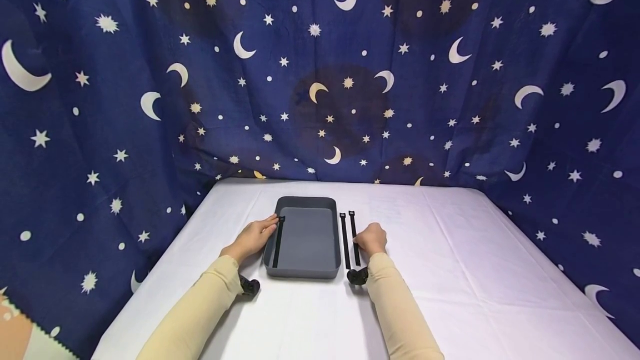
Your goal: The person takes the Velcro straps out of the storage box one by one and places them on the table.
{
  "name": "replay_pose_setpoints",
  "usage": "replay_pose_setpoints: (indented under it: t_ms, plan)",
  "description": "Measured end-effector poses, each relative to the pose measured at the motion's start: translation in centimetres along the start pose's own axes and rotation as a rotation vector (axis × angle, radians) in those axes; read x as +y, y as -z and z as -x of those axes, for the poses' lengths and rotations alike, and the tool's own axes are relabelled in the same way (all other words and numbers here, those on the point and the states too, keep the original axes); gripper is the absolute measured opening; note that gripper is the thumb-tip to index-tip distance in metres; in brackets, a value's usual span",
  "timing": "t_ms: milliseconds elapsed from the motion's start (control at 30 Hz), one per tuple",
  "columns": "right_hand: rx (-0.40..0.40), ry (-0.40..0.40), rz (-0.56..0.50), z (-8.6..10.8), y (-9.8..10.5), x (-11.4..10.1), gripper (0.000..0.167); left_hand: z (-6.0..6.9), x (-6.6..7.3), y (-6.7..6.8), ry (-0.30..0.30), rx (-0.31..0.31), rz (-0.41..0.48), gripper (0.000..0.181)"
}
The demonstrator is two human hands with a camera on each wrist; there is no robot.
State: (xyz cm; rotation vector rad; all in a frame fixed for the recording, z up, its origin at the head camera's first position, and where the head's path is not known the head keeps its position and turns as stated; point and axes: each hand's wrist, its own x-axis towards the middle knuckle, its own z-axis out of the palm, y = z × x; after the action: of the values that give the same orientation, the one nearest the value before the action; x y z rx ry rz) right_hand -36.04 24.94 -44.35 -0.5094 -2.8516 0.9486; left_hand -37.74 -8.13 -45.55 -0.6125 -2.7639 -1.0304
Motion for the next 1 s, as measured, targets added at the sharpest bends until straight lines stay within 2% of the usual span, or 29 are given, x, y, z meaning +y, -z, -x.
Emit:
replay_pose_setpoints:
  t_ms: [500, 667, 1000]
  plan:
    - [0.003, -0.006, -0.064, 0.2, 0.2, 0.2, 0.031, -0.1, -0.1, -0.1, 0.008, 0.004, -0.009, 0.04]
    - [0.023, 0.015, -0.09, 0.2, 0.3, 0.2, 0.024, 0.0, -0.2, -0.2, 0.007, 0.002, -0.016, 0.04]
    - [0.045, 0.097, -0.219, -0.1, 0.9, -2.8, 0.022, -0.3, -0.5, -0.4, -0.009, 0.011, -0.028, 0.04]
